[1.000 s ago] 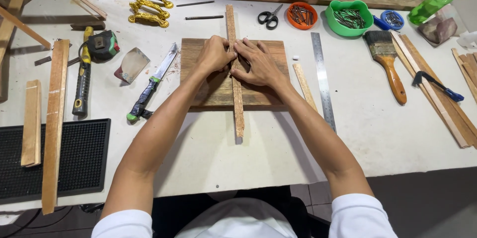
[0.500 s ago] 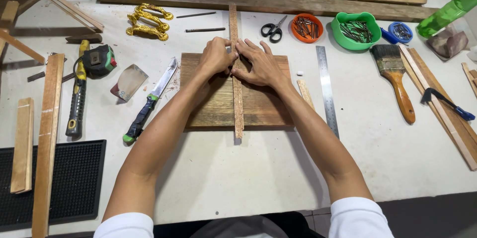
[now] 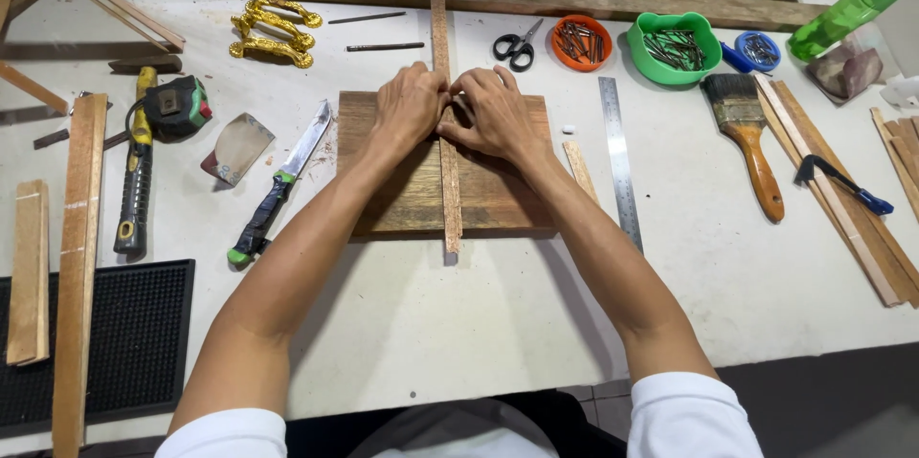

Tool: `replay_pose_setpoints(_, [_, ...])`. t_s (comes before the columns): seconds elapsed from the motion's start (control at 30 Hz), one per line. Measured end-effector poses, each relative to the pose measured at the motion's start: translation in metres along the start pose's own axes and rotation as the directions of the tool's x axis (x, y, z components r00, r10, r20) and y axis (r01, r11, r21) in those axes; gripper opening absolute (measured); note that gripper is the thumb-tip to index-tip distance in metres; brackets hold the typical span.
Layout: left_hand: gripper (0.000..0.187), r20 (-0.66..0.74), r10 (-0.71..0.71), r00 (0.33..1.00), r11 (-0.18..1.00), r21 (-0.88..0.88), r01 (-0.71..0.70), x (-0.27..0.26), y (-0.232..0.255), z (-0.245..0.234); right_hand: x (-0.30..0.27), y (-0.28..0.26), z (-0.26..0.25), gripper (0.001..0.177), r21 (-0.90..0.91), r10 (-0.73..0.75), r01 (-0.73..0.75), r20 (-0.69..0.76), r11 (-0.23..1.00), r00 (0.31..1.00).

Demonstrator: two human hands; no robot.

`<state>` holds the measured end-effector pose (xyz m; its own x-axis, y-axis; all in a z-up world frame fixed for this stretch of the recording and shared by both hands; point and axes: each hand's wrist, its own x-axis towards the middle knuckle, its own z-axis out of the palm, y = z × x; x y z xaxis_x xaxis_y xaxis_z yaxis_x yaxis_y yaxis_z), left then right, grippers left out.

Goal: Shaving, smoothing, and gluing small wooden strips onto a base wooden board at a workbench.

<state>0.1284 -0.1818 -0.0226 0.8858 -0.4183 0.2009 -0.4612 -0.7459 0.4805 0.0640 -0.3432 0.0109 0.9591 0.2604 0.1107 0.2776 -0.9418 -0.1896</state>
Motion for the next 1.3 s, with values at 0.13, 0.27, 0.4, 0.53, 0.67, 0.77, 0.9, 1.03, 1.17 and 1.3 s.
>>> replay_pose_setpoints(0.13, [0.021,0.004,0.102,0.995,0.991,0.091,-0.102,-0.013,-0.008,0.001,-0.009,-0.001,0.018,0.058,-0.049,-0.066,0.062,-0.074,0.997,0.995])
replay_pose_setpoints(0.27, [0.031,-0.061,0.288,0.956,0.955,0.086,-0.283,-0.028,-0.027,0.024,-0.015,0.003,0.033,0.060,-0.054,-0.127,0.122,-0.120,0.991,0.985])
replay_pose_setpoints(0.4, [0.046,-0.226,0.361,0.905,0.932,0.109,-0.344,-0.053,-0.029,0.005,-0.021,0.002,0.027,0.074,-0.058,-0.125,0.118,-0.129,0.991,0.984])
replay_pose_setpoints(0.53, [0.044,-0.155,0.247,0.957,0.966,0.119,-0.230,-0.080,-0.034,-0.035,-0.021,-0.022,0.009,0.078,-0.065,-0.151,0.144,-0.127,0.987,0.980])
replay_pose_setpoints(0.67, [0.046,-0.230,0.250,0.941,0.959,0.195,-0.207,-0.107,-0.054,-0.079,0.003,-0.059,0.007,0.074,-0.101,-0.323,0.310,-0.167,0.945,0.932])
replay_pose_setpoints(0.77, [0.045,-0.272,0.205,0.940,0.966,0.211,-0.149,-0.128,-0.074,-0.110,0.036,-0.085,0.026,0.075,-0.116,-0.418,0.403,-0.173,0.908,0.892])
replay_pose_setpoints(0.9, [0.046,-0.338,0.175,0.925,0.960,0.268,-0.084,-0.158,-0.107,-0.139,0.058,-0.144,0.029,0.081,-0.080,-0.499,0.492,-0.135,0.867,0.856])
replay_pose_setpoints(1.03, [0.060,-0.314,0.078,0.946,0.960,0.281,0.014,-0.179,-0.131,-0.166,0.081,-0.180,0.045,0.079,-0.046,-0.561,0.559,-0.104,0.828,0.821])
replay_pose_setpoints(1.17, [0.071,-0.264,-0.111,0.958,0.952,0.248,0.179,-0.184,-0.156,-0.169,0.103,-0.204,0.064,0.080,-0.035,-0.590,0.589,-0.079,0.807,0.804])
replay_pose_setpoints(1.3, [0.068,-0.170,-0.251,0.953,0.938,0.202,0.283,-0.181,-0.178,-0.163,0.122,-0.214,0.083,0.078,-0.035,-0.612,0.611,-0.024,0.791,0.791])
